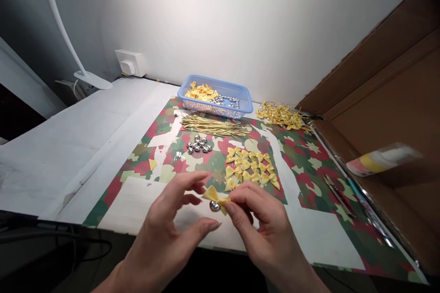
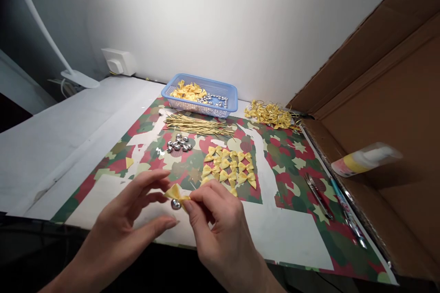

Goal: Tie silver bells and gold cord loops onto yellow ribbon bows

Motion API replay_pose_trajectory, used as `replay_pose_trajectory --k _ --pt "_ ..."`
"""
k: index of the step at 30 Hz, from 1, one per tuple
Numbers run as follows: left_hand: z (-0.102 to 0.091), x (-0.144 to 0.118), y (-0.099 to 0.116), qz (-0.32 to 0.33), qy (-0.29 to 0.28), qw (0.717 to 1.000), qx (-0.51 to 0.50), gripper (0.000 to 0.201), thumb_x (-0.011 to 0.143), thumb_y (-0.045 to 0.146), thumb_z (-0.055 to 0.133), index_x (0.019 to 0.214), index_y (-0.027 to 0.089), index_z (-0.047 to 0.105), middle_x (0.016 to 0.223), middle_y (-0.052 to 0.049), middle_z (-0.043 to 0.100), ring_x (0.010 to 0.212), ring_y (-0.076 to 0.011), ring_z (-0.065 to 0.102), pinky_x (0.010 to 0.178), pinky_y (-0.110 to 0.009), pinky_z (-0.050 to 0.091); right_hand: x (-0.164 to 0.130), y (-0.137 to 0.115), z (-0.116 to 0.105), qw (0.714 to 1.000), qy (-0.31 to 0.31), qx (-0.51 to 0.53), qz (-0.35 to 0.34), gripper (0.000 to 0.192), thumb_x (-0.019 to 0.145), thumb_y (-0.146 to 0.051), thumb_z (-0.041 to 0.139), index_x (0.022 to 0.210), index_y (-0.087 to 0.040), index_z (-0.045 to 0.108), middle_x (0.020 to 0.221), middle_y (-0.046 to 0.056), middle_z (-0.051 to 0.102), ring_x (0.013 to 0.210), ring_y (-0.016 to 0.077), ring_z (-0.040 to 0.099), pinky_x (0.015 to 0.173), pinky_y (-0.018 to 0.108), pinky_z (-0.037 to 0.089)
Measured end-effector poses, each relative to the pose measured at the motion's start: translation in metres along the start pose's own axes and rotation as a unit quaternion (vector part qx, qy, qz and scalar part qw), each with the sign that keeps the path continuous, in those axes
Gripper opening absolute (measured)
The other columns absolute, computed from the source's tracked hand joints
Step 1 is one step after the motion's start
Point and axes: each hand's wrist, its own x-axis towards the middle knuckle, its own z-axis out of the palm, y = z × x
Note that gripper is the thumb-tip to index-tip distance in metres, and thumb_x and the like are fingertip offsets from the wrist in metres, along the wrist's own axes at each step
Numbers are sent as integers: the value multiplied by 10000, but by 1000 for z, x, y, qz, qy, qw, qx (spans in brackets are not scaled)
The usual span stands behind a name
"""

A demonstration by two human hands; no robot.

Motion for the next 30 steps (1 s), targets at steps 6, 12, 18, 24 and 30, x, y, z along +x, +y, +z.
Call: replay_pose_trajectory --k 6,12,18,24,30 --pt "12 -16 -2 109 29 988 104 466 904 80 712 1270 363 655 1265 4 681 1133 -191 685 997 -257 569 -12 4 16 996 76 40 2 193 1021 -204 562 846 -202 645 775 0 587 690 126 563 599 255 435" --pt "20 -11 2 -124 -58 982 -130 193 964 290 709 1153 273 746 1040 -17 786 997 -203 750 878 -228 614 -22 0 14 996 39 53 -53 207 1007 -150 548 1107 -250 699 950 25 661 837 148 651 698 252 526" --pt "21 -6 7 -243 -80 939 -228 197 949 387 734 1059 232 786 925 -16 788 904 -170 738 838 -208 593 -18 -4 -2 996 84 3 -18 176 969 -172 613 1113 -230 696 966 20 660 698 107 592 596 219 490" --pt "24 -6 10 -256 -113 920 -273 155 879 326 816 947 208 741 853 14 721 814 -140 699 776 -204 574 -13 -4 -5 998 -25 8 54 211 979 -222 579 779 -192 639 754 -3 575 669 118 525 571 246 389" --pt "17 2 17 -228 -150 947 -172 172 940 361 730 977 197 768 978 -41 763 963 -215 685 887 -282 542 -17 0 -7 996 -14 22 91 280 1000 -295 554 746 -190 607 722 -4 537 680 129 504 579 257 360"
